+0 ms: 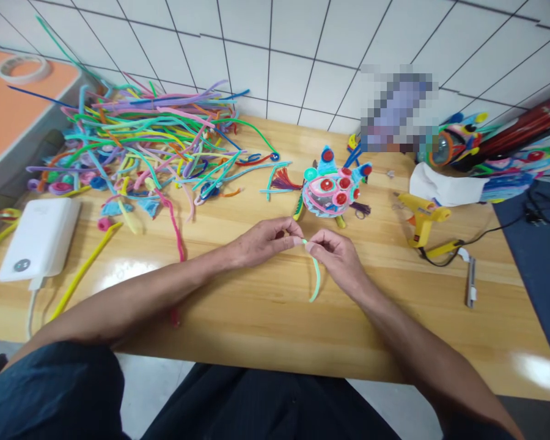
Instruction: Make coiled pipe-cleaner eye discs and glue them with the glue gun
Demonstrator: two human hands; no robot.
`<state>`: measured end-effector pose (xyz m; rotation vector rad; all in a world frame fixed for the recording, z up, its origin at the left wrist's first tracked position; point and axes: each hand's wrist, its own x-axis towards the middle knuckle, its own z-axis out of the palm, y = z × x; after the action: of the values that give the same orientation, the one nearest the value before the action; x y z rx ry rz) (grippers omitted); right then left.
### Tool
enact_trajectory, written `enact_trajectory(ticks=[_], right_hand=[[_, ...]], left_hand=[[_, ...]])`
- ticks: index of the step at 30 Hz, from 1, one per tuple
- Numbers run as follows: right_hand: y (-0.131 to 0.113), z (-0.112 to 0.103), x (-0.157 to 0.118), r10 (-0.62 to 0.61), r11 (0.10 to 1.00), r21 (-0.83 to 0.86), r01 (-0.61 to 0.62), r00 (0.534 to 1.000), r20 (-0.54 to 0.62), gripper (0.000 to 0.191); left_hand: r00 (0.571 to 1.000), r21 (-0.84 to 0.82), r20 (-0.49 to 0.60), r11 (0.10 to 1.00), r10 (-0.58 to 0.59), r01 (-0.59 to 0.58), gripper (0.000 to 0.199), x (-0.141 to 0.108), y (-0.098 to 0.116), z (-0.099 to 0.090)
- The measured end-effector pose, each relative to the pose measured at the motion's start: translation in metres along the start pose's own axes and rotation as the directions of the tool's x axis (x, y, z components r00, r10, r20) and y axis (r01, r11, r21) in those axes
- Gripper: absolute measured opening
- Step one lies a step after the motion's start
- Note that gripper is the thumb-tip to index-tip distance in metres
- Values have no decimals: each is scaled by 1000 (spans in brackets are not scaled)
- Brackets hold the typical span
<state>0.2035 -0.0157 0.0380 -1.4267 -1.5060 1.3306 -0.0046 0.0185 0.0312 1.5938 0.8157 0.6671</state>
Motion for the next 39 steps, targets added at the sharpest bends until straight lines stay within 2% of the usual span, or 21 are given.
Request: enact_trajectory(ticks=[3,6,9,12,14,16,20,23,26,28,30,33,36,37,39], right_hand=[[3,0,0,0,1000,-31,1,1000,25,23],[3,3,-2,-23,1000,-21,23,999,32,25],[1,7,-4,-62,998,35,61,998,22,26],[1,11,-5,-71,994,85,69,997,25,29],[2,10,-5,-55,993,108,50,997,46,31],[3,7,-3,-26,993,120,16,996,83,31],[3,-2,0,31,995,91,-46,987,159,27],[0,-7,1,28,998,43,-37,981,192,27],[-3,-9,1,16,1000,0,-16,977,212,30],[-3,-9,0,1,1000,10,-3,976,217,32],[-1,-6,-1,-20,999,47,10,978,210,34],[4,1,-2,-33,994,106,13,983,183,36],[7,5,-1,-17,991,136,-7,983,181,36],[8,5,-1,-5,989,147,-24,981,192,37],[9,2,1,25,981,181,-67,974,226,39]], left_hand=[[998,137,33,989,45,-49,20,-1,1,-2],[998,117,7,992,55,-55,21,-3,-1,1],[997,-56,-73,998,14,-18,29,-6,-4,8],[983,-261,-157,964,-90,47,37,-7,-5,17],[972,-365,-161,926,-170,102,42,-7,-4,20],[972,-413,-119,900,-202,136,46,-5,-3,19],[989,-302,-60,947,-133,109,44,0,-1,6],[997,-189,12,979,-71,72,36,1,-1,-1],[995,-156,73,985,-62,72,32,0,-2,-3],[997,-159,58,985,-58,66,32,-2,-2,0],[998,-194,-1,979,-58,56,33,-5,-2,7],[983,-375,-90,920,-161,116,39,-11,-4,23],[943,-588,-120,788,-311,185,46,-13,-4,35],[939,-612,-110,766,-326,194,47,-12,-4,35],[953,-591,-68,782,-296,201,46,-9,-2,31]])
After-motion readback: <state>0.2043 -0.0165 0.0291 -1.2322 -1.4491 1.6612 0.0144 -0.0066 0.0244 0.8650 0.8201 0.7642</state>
